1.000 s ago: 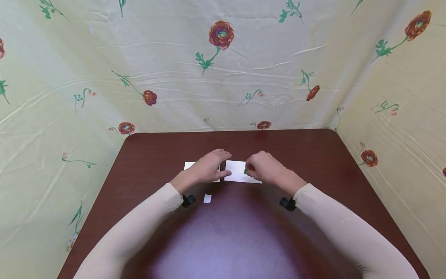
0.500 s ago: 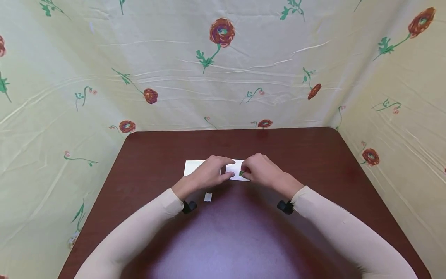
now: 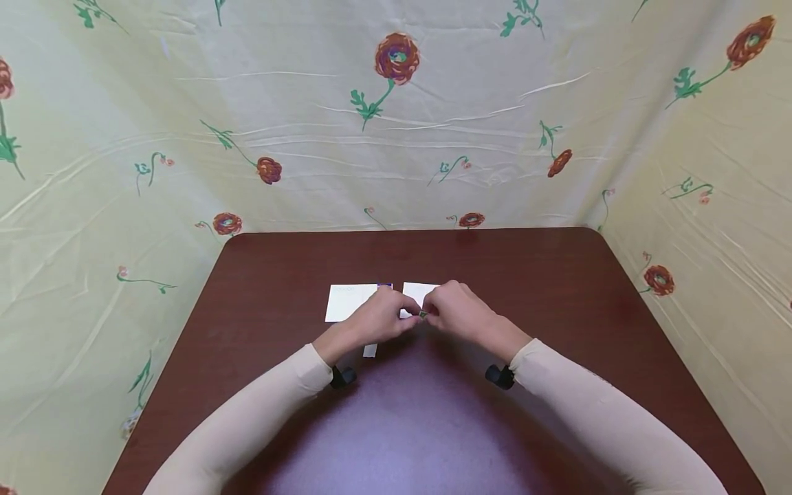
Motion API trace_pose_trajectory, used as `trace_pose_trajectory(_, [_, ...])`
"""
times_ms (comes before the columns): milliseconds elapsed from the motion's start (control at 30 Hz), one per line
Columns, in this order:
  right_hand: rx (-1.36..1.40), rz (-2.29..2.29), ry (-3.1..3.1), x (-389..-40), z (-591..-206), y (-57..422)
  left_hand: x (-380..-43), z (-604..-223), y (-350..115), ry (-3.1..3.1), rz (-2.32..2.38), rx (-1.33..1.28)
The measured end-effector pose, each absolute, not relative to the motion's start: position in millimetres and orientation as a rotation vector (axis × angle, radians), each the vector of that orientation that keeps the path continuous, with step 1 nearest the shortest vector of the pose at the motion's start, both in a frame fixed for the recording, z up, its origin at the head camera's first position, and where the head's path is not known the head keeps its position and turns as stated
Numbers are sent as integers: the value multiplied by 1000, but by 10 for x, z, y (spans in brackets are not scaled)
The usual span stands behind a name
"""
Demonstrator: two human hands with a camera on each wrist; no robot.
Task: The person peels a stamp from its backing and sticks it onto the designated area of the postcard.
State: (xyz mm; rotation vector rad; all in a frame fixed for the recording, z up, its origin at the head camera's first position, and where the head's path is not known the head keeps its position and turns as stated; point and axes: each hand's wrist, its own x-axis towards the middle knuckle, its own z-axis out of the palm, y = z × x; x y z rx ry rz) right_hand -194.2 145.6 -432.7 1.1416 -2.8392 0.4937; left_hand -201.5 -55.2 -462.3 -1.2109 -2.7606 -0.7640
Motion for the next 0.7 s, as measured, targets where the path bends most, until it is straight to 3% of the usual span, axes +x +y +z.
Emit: trace_pose_trajectory(700, [1185,536,-2754,-1909,-4396,1500,-2023,-4634,-633,-2798,-826,-1139])
